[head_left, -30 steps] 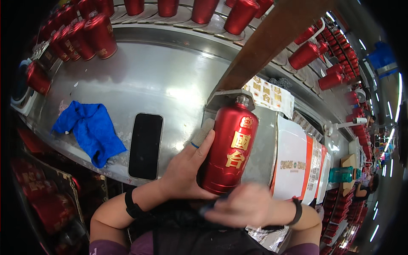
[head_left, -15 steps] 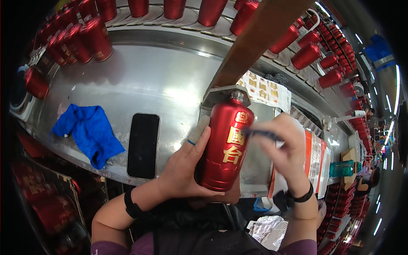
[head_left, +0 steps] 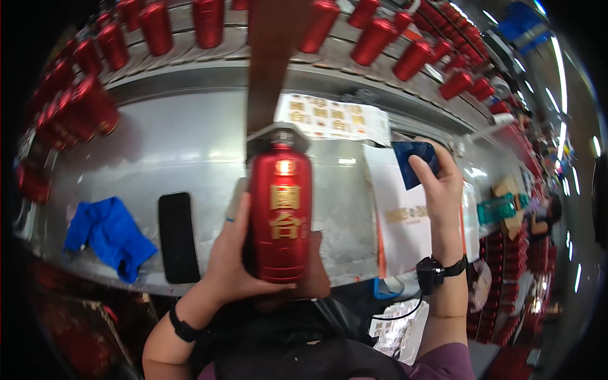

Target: Applying decorative labels and smoothing them onto red metal bottles on a production line.

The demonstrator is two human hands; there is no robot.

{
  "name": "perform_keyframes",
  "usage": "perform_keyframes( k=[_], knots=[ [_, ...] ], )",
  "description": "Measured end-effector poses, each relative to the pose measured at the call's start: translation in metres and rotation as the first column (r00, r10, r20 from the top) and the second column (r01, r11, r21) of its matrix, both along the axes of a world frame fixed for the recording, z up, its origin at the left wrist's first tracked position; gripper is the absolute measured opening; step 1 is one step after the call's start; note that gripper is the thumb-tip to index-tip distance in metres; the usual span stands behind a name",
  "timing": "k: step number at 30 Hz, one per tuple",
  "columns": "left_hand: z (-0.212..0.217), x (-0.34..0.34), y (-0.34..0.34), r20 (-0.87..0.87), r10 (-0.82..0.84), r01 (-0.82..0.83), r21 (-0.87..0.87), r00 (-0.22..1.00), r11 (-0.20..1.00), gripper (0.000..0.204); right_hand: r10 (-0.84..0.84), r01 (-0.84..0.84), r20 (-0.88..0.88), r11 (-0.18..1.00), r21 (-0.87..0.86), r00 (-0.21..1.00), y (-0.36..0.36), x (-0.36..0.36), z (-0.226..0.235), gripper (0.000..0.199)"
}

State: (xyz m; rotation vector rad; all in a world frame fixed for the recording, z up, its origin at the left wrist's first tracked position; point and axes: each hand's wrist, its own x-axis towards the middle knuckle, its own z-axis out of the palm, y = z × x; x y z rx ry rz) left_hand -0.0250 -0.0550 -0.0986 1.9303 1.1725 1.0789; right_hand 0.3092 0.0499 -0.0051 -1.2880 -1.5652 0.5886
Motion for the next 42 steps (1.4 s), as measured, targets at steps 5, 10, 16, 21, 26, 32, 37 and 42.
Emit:
perform_keyframes(
  k=[5, 10, 16, 21, 26, 32, 37, 42],
  knots=[
    [-0.002, 0.038, 0.01, -0.002, 0.016, -0.016, -0.03, 1.0, 0.999, 0.148, -0.23, 0.234, 0.062, 0.87, -0.434, 0.971, -0.026, 0.195, -0.025, 0.024],
    [-0.004, 0.057, 0.01, -0.026, 0.025, -0.025, -0.005, 0.999, 1.0, 0.148, -0.19, 0.325, 0.27, 0.677, -0.66, 0.944, -0.059, 0.256, -0.046, 0.036],
    [-0.01, 0.075, 0.011, 0.005, 0.029, -0.029, 0.033, 1.0, 0.999, 0.149, -0.051, 0.381, 0.588, 0.807, -0.452, 0.807, -0.025, 0.262, -0.055, 0.029],
    [-0.007, 0.069, 0.009, -0.089, 0.042, -0.036, 0.069, 0.995, 0.997, 0.15, 0.067, 0.258, 0.659, 0.886, -0.384, 0.749, 0.017, 0.258, -0.062, 0.037],
    [-0.006, 0.061, 0.008, -0.069, 0.032, -0.029, 0.041, 0.997, 0.999, 0.149, 0.17, 0.122, 0.691, 0.928, -0.353, 0.702, 0.062, 0.24, -0.061, 0.049],
    [-0.001, 0.047, 0.008, -0.07, 0.037, -0.034, 0.045, 0.997, 0.998, 0.147, 0.409, -0.047, 0.612, 0.853, -0.519, 0.677, 0.104, 0.216, -0.056, 0.082],
    [-0.006, 0.035, 0.009, -0.003, 0.024, -0.024, 0.006, 1.0, 1.0, 0.147, 0.484, 0.011, 0.462, 0.682, -0.731, 0.743, 0.131, 0.199, -0.057, 0.056],
    [-0.004, 0.021, 0.005, 0.047, 0.007, -0.005, -0.039, 0.999, 0.999, 0.146, 0.308, 0.117, 0.54, 0.779, -0.615, 0.783, 0.152, 0.186, -0.067, 0.021]
  ],
)
